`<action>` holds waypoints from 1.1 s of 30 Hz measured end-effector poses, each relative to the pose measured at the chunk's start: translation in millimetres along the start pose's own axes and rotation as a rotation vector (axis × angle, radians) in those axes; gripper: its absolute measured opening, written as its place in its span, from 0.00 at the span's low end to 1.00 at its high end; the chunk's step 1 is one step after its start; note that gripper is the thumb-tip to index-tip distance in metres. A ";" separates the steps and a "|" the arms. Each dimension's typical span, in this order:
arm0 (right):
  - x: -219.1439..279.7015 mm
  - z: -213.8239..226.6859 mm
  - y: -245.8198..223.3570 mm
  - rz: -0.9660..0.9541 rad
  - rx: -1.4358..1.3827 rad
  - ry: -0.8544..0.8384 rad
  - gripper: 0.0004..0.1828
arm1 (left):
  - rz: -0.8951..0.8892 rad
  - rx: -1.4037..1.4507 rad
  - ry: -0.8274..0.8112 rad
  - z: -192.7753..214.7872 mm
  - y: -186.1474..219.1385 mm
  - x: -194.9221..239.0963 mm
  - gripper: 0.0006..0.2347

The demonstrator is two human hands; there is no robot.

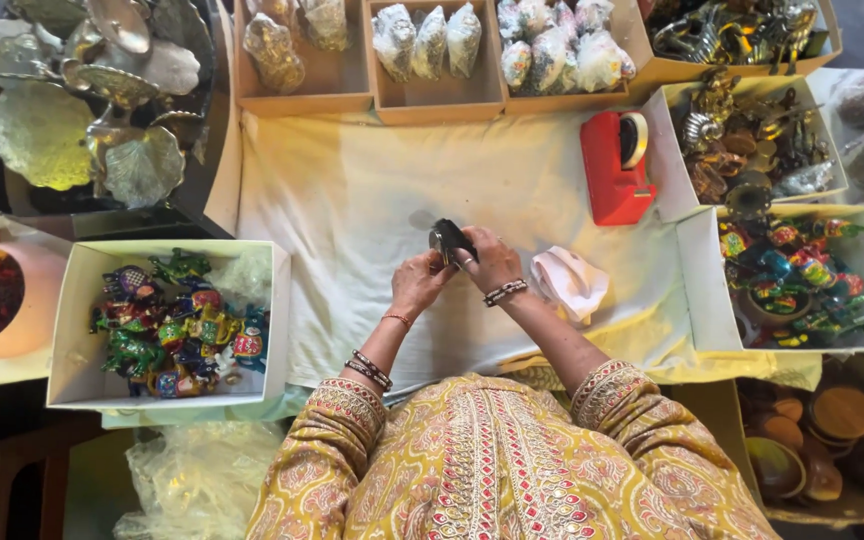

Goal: The person wraps a small brass figurine in bubble wrap and secures it with tape. They then pick up a second brass figurine and clean it with a black cloth. The person is working at a table with various decorative items and packaging materials.

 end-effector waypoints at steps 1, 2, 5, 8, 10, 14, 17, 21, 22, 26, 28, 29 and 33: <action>0.6 -2.0 7.8 0.008 -0.006 -0.002 0.21 | 0.003 -0.004 0.009 1.0 -0.6 0.2 0.14; -0.1 -3.0 19.4 -0.004 0.083 -0.006 0.21 | 0.016 -0.038 -0.002 -0.3 -1.0 -0.7 0.13; 5.6 -4.4 38.5 0.020 0.129 0.007 0.21 | 0.040 -0.087 -0.017 -1.5 -3.4 0.8 0.14; 11.0 13.6 32.1 0.133 0.074 -0.020 0.20 | 0.061 -0.066 -0.013 -2.7 -3.8 2.4 0.14; 17.7 17.5 40.2 0.210 0.048 -0.066 0.21 | 0.077 -0.042 0.000 -1.0 -3.8 5.9 0.14; 12.8 11.2 74.1 0.141 0.180 -0.176 0.21 | 0.143 -0.092 0.014 0.2 -4.7 6.2 0.13; 6.8 7.6 49.1 0.205 0.070 -0.113 0.20 | 0.167 -0.100 0.021 -1.3 -4.1 11.7 0.13; -4.8 8.4 14.7 0.292 -0.040 -0.034 0.21 | 0.213 -0.038 0.064 0.0 -1.8 13.8 0.12; -5.1 10.4 21.2 0.301 -0.046 -0.039 0.21 | 0.219 -0.040 0.073 -0.7 -4.1 13.4 0.12; -5.1 9.7 56.8 0.238 0.078 -0.155 0.21 | 0.225 -0.181 0.072 -1.2 -6.5 10.9 0.13; -4.4 9.9 61.9 0.213 0.130 -0.193 0.20 | 0.233 -0.201 0.065 0.8 -3.1 8.3 0.13; -4.4 13.5 54.6 0.220 0.065 -0.151 0.20 | 0.239 -0.170 0.050 1.0 -1.3 7.6 0.12; 6.8 27.2 19.2 0.330 -0.100 -0.131 0.22 | 0.269 -0.101 0.065 1.6 -1.6 14.0 0.12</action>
Point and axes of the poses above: each hand's wrist, its own x-axis away from the middle knuckle, its own z-axis out of the back of the hand, y = z × x, the point moved 7 cm from there along -x, towards the middle knuckle, and after that the axes turned 13 degrees about y, right-handed, at the moved point
